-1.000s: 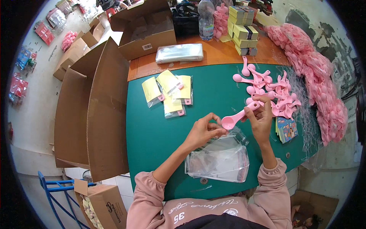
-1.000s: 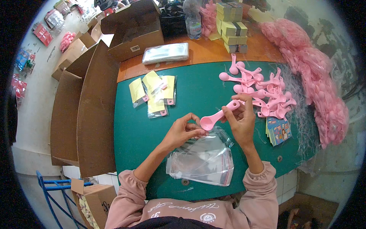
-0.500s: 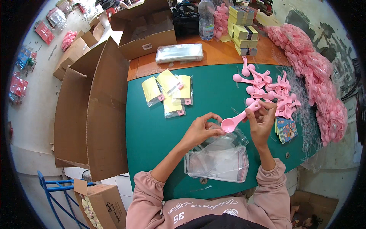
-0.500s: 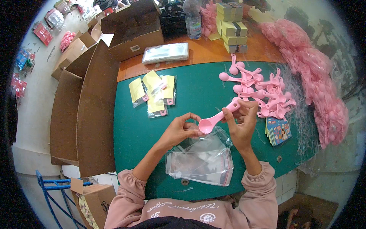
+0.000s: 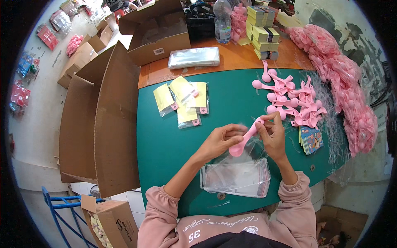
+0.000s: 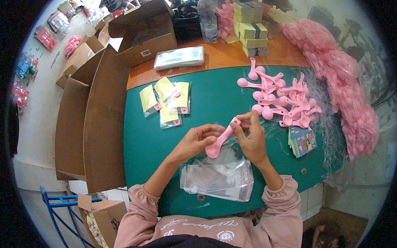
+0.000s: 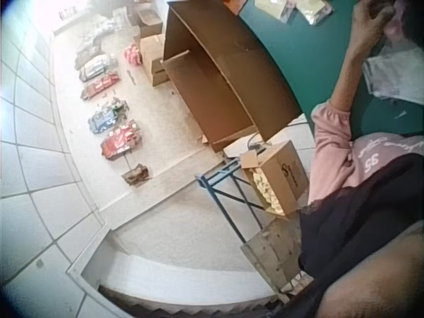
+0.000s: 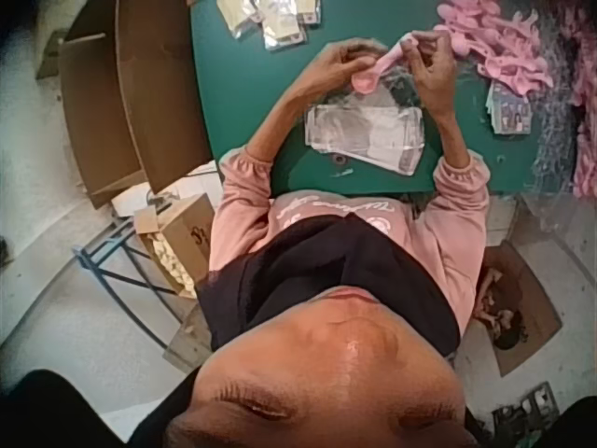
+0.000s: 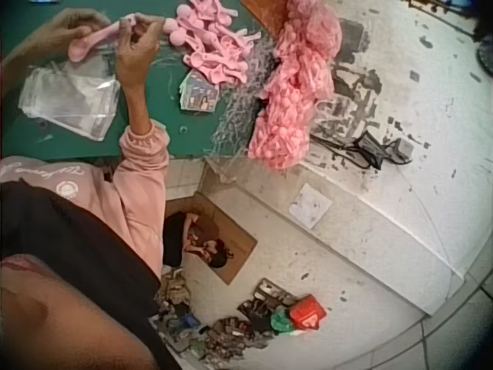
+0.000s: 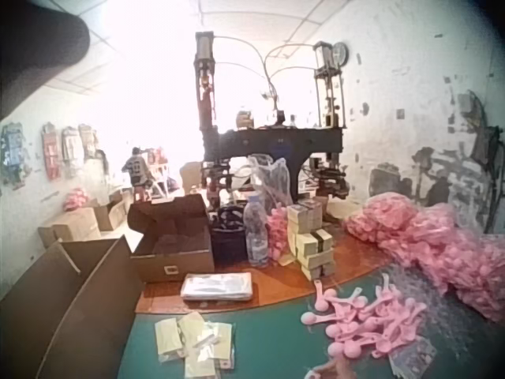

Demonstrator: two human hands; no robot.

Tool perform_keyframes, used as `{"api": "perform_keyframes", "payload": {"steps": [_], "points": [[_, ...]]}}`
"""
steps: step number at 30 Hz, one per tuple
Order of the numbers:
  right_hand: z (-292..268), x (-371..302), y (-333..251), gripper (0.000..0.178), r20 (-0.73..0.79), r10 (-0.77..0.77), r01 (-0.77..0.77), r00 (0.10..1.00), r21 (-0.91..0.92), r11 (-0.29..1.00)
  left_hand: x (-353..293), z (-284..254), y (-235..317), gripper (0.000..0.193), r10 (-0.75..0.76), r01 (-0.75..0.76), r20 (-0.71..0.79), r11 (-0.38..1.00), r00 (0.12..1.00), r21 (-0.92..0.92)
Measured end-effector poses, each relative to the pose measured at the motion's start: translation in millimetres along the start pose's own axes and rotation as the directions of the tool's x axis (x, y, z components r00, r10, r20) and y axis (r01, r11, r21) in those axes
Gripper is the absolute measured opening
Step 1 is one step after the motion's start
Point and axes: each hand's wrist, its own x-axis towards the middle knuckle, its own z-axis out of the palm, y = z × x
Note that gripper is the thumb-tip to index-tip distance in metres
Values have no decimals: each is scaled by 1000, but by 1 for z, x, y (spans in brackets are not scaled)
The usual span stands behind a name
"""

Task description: The person repeatedly picks up pink plastic spoons and small yellow cards, places them into clear plastic bags, and seals the bags. The person stacks the completed packages on the green table. The task continues throughout the clip with no visible change in method or destination.

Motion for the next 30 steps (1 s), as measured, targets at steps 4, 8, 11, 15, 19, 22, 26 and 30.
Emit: {"api": "perform_keyframes", "payload": {"steps": [4,8,11,15,19,22,26,30], "points": [[-4,3,2,21,-85,-15,25,996,115,993,-4,-9,10,41,-164,172,121,983,979,-66],[0,1,9,29,0,-69,68,998,175,982,-6,-11,15,42,-179,202,167,971,970,-132],[-1,1,-3,43,250,-174,153,952,103,983,-7,-8,18,41,-130,148,110,973,985,-175],[2,-4,-8,56,582,-246,364,775,-94,927,-11,-5,23,39,-80,75,154,997,985,34],[-54,-6,-27,39,371,-54,146,927,-223,964,-17,-5,32,39,22,-29,162,999,987,41],[-145,-33,4,25,-219,79,-199,973,-603,773,-14,-6,44,38,6,-27,99,976,995,215],[-194,-55,44,27,-468,250,-530,847,-773,349,-15,-10,40,34,-57,51,30,984,998,171],[-202,-65,65,33,-477,-90,-391,874,-801,454,-9,-9,26,29,-113,113,-6,994,994,-8]]}}
